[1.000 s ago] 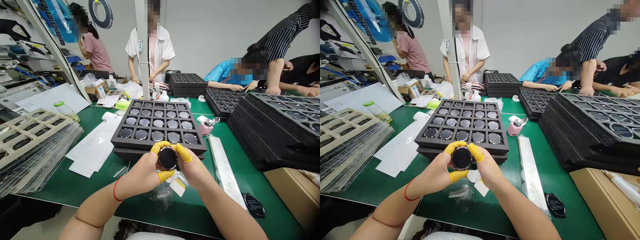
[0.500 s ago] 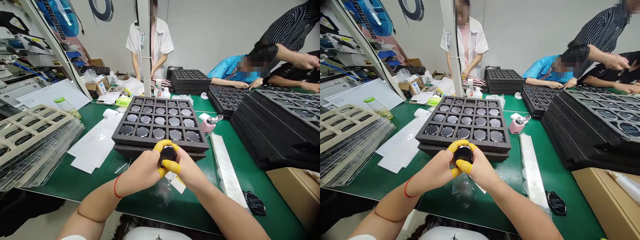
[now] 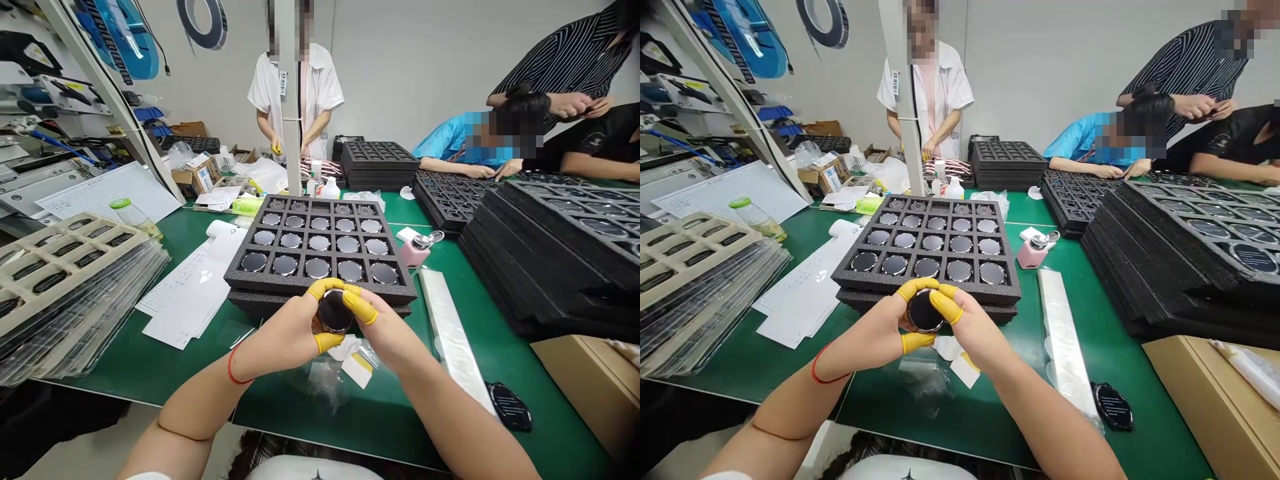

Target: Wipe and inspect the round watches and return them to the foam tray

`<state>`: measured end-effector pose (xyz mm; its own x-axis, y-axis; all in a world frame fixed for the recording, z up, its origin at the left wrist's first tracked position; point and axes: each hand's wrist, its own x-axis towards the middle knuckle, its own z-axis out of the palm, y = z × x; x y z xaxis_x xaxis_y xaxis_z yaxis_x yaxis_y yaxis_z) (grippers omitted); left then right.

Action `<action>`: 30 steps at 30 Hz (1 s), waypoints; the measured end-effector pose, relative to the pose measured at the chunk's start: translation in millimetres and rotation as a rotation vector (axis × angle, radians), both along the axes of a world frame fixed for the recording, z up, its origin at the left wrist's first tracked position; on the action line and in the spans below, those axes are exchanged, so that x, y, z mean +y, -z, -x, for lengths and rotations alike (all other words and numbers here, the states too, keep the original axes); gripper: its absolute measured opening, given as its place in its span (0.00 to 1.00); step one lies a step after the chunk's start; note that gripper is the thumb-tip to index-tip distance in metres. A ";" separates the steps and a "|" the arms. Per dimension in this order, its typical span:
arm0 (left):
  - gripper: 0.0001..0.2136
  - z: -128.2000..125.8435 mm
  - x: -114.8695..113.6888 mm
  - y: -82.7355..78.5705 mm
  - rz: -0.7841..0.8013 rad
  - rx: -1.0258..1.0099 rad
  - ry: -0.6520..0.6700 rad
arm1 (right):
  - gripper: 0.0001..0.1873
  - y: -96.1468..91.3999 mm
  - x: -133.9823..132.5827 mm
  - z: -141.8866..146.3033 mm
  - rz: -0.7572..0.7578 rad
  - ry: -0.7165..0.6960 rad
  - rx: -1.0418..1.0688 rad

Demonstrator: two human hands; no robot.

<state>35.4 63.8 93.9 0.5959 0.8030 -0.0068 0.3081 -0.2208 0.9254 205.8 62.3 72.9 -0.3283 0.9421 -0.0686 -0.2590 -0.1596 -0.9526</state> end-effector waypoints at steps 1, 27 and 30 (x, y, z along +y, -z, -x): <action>0.28 1.9 0.7 -1.2 0.021 -0.022 -0.004 | 0.17 -3.2 1.0 -4.5 -0.023 -0.033 -0.017; 0.19 -6.3 -11.7 13.9 -0.269 0.165 -0.236 | 0.13 2.9 -6.4 8.4 -0.025 0.055 0.093; 0.09 -9.6 -13.5 14.8 -0.284 0.263 -0.262 | 0.13 4.3 -6.5 9.9 -0.029 0.085 0.096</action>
<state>44.9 50.3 79.1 0.3806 0.9180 0.1117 0.6030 -0.3379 0.7226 195.9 55.8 68.6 -0.2512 0.9678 -0.0136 -0.3602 -0.1065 -0.9268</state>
